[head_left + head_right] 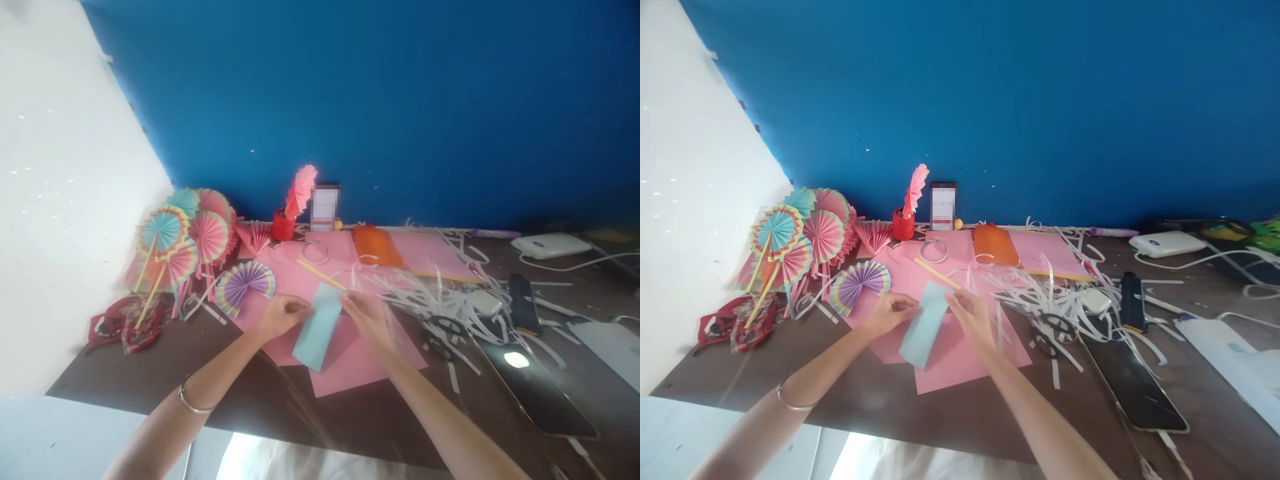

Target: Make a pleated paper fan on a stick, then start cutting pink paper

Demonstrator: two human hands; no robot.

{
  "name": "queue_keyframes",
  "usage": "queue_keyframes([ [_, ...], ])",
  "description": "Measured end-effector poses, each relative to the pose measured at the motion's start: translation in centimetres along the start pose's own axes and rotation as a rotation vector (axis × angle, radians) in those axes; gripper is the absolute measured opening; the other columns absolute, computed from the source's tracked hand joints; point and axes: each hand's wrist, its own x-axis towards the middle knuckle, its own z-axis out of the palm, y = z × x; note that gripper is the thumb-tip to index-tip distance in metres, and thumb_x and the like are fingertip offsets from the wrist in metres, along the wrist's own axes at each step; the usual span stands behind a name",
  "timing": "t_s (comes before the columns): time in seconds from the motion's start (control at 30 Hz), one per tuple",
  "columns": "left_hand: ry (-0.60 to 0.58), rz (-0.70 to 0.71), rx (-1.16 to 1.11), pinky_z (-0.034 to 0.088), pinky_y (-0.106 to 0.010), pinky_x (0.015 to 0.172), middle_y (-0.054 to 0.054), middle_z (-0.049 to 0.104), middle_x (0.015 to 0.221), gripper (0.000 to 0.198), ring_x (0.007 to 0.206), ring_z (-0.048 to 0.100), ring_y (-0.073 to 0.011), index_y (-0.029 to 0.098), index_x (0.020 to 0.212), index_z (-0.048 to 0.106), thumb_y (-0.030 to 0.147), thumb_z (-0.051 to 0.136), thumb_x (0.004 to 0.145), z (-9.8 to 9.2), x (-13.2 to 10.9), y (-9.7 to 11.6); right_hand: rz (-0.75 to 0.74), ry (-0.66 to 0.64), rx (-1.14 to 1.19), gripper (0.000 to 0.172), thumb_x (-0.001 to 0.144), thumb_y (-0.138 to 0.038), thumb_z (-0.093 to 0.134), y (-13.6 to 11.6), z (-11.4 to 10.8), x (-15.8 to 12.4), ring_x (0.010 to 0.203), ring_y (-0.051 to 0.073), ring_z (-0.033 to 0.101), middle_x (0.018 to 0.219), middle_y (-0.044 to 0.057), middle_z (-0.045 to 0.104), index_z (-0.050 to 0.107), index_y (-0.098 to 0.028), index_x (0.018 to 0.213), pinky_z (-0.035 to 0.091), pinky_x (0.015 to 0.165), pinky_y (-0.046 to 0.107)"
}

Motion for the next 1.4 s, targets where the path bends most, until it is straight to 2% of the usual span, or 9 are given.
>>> queue_keyframes([
  [0.17, 0.0, -0.012, 0.021, 0.051, -0.027, 0.064, -0.009, 0.072, 0.078, 0.026, 0.069, 0.065, -0.0189, 0.014, 0.073, 0.071, 0.038, 0.07, 0.064, 0.2, -0.1, 0.2, 0.008, 0.045, -0.102, 0.038, 0.065, -0.053, 0.065, 0.8, 0.1, 0.3, 0.057, 0.016, 0.057, 0.053, 0.0, 0.057, 0.057, -0.018, 0.053, 0.048, 0.059, 0.027],
  [0.23, 0.024, 0.004, 0.017, 0.051, -0.027, 0.063, -0.009, 0.072, 0.077, 0.025, 0.068, 0.065, -0.0186, 0.014, 0.072, 0.07, 0.038, 0.07, 0.064, 0.2, -0.1, 0.2, -0.007, 0.061, -0.107, 0.038, 0.066, -0.054, 0.063, 0.9, 0.1, 0.3, 0.059, 0.017, 0.057, 0.056, 0.001, 0.058, 0.058, -0.018, 0.055, 0.048, 0.059, 0.027],
  [0.4, 0.125, 0.038, -0.001, 0.051, -0.026, 0.061, -0.007, 0.071, 0.076, 0.025, 0.07, 0.065, -0.0186, 0.015, 0.072, 0.07, 0.039, 0.07, 0.064, 0.1, 0.0, 0.2, -0.022, -0.071, -0.085, 0.039, 0.067, -0.055, 0.062, 1.4, 0.2, 0.4, 0.065, 0.017, 0.058, 0.066, 0.004, 0.064, 0.064, -0.016, 0.067, 0.047, 0.063, 0.029],
  [0.6, 0.111, 0.035, -0.046, 0.051, -0.027, 0.065, -0.007, 0.071, 0.077, 0.027, 0.072, 0.065, -0.019, 0.015, 0.074, 0.069, 0.041, 0.069, 0.066, -0.1, 0.0, -0.1, -0.102, -0.016, -0.1, 0.039, 0.069, -0.055, 0.06, 1.7, 0.7, 0.2, 0.061, 0.015, 0.055, 0.062, 0.001, 0.058, 0.056, -0.018, 0.061, 0.045, 0.06, 0.027],
  [0.77, 0.164, 0.058, -0.052, 0.052, -0.027, 0.067, -0.007, 0.071, 0.079, 0.027, 0.075, 0.066, -0.0197, 0.014, 0.077, 0.069, 0.039, 0.07, 0.067, -0.1, -0.2, -0.1, -0.04, -0.122, -0.062, 0.033, 0.067, -0.05, 0.065, 1.5, 1.0, 0.0, 0.064, 0.016, 0.057, 0.068, 0.003, 0.063, 0.062, -0.017, 0.067, 0.045, 0.062, 0.028],
  [0.9, 0.178, 0.083, -0.038, 0.053, -0.027, 0.068, -0.007, 0.071, 0.078, 0.025, 0.075, 0.066, -0.0196, 0.014, 0.074, 0.069, 0.039, 0.069, 0.068, 0.1, -0.3, 0.1, -0.03, -0.057, -0.139, 0.031, 0.069, -0.046, 0.063, 1.8, 1.0, 0.1, 0.06, 0.015, 0.054, 0.061, 0.001, 0.06, 0.059, -0.017, 0.059, 0.043, 0.06, 0.027],
  [1.13, 0.263, 0.046, -0.116, 0.056, -0.028, 0.064, -0.007, 0.071, 0.08, 0.028, 0.073, 0.066, -0.0197, 0.013, 0.078, 0.07, 0.039, 0.069, 0.067, 0.0, -0.4, 0.3, 0.012, -0.152, -0.078, 0.026, 0.067, -0.042, 0.066, 1.7, 1.2, 0.0, 0.067, 0.017, 0.059, 0.071, 0.004, 0.065, 0.062, -0.017, 0.067, 0.046, 0.065, 0.028],
  [1.3, 0.283, 0.037, -0.175, 0.057, -0.029, 0.065, -0.006, 0.071, 0.076, 0.027, 0.072, 0.067, -0.0195, 0.013, 0.077, 0.069, 0.038, 0.07, 0.067, 0.2, -0.5, 0.6, -0.025, -0.093, -0.121, 0.025, 0.069, -0.042, 0.064, 1.9, 1.2, 0.2, 0.067, 0.017, 0.059, 0.069, 0.004, 0.064, 0.061, -0.017, 0.065, 0.046, 0.068, 0.03],
  [1.4, 0.317, 0.033, -0.207, 0.057, -0.03, 0.065, -0.006, 0.071, 0.074, 0.027, 0.071, 0.067, -0.02, 0.013, 0.077, 0.069, 0.037, 0.071, 0.065, 0.1, -0.4, 0.5, -0.041, -0.133, -0.075, 0.027, 0.07, -0.044, 0.062, 2.1, 1.3, 0.1, 0.068, 0.017, 0.059, 0.072, 0.004, 0.064, 0.061, -0.017, 0.071, 0.047, 0.065, 0.029],
])
